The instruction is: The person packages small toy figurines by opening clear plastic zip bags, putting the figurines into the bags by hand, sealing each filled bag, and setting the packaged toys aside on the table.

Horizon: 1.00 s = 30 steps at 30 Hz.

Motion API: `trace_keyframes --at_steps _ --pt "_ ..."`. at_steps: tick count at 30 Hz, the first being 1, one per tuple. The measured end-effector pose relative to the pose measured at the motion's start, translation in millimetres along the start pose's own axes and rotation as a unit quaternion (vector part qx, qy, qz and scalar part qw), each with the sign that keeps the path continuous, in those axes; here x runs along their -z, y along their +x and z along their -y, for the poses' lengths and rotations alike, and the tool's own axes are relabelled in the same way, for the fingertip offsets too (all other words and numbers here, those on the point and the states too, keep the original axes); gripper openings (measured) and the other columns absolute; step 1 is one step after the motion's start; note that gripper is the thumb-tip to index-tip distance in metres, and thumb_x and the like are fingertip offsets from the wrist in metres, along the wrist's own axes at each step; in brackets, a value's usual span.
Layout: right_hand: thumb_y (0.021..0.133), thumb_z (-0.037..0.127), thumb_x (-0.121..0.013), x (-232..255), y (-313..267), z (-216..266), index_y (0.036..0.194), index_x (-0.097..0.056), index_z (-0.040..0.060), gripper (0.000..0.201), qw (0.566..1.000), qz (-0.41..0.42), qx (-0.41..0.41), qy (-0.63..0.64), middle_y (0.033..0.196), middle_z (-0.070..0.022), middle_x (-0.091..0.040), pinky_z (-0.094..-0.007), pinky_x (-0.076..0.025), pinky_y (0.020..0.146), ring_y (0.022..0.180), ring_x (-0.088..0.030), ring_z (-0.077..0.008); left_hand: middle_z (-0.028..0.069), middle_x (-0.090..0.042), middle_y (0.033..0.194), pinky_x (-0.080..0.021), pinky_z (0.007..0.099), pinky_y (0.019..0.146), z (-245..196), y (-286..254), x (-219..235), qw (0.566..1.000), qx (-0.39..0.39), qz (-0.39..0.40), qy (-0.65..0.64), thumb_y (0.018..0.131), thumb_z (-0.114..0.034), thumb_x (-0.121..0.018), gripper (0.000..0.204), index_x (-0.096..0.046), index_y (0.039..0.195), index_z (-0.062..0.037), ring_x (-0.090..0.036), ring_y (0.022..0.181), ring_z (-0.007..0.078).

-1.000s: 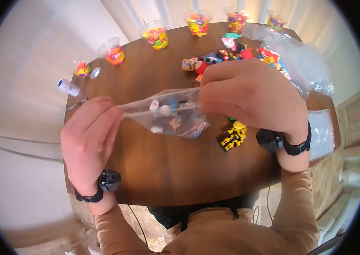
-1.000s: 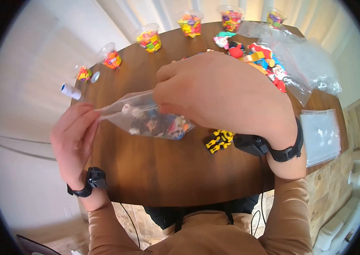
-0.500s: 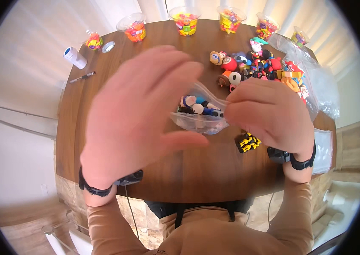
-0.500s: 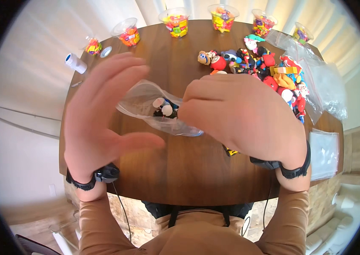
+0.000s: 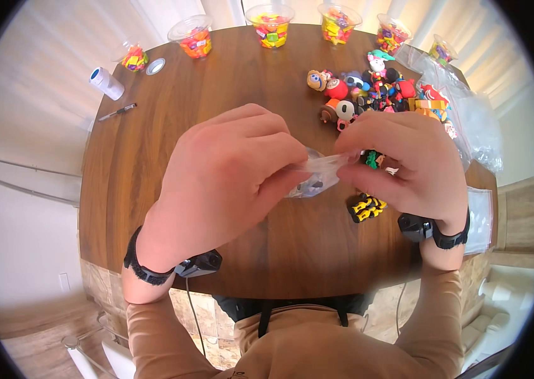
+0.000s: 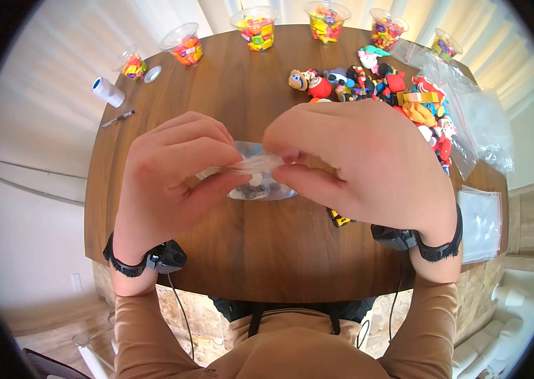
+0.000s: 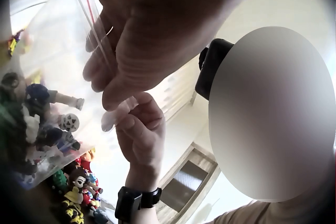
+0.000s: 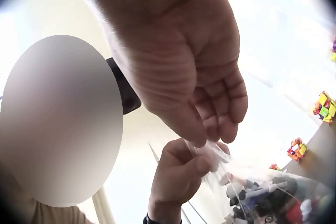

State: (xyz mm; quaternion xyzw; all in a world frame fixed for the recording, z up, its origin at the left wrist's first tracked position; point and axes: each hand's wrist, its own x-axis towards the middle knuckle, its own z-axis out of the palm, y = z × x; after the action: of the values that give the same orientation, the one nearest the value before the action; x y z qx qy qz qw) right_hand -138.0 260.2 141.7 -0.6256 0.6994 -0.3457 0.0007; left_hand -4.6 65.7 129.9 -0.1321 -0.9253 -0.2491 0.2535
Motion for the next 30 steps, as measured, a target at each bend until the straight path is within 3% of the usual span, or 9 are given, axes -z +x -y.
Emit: trace_keyframes --at_steps 7,30 --pt "0.072 -0.001 -0.073 -1 4 -9 0.083 -0.064 0.0056 0.015 0.998 0.005 0.061 0.015 0.079 -0.0066 -0.064 -0.0304 -0.046 0.053 0.063 -0.062 -0.0232 0.0091 -0.064 0.079 -0.049 0.0323 0.062 -5 2 -2 0.999 0.025 0.000 -0.027 0.066 0.002 -0.079 0.019 -0.067 0.080 -0.0018 -0.064 0.075 0.0257" --pt "0.065 -0.008 -0.067 -11 4 -3 0.079 -0.059 0.0027 0.019 0.997 -0.009 0.073 0.001 0.073 -0.0086 -0.062 -0.0312 -0.047 0.053 0.061 -0.061 -0.0261 0.0100 -0.067 0.082 -0.050 0.0263 0.063 -6 2 -14 0.994 0.010 -0.044 -0.096 0.068 0.007 -0.073 0.018 -0.070 0.084 0.0006 -0.066 0.072 0.0199"
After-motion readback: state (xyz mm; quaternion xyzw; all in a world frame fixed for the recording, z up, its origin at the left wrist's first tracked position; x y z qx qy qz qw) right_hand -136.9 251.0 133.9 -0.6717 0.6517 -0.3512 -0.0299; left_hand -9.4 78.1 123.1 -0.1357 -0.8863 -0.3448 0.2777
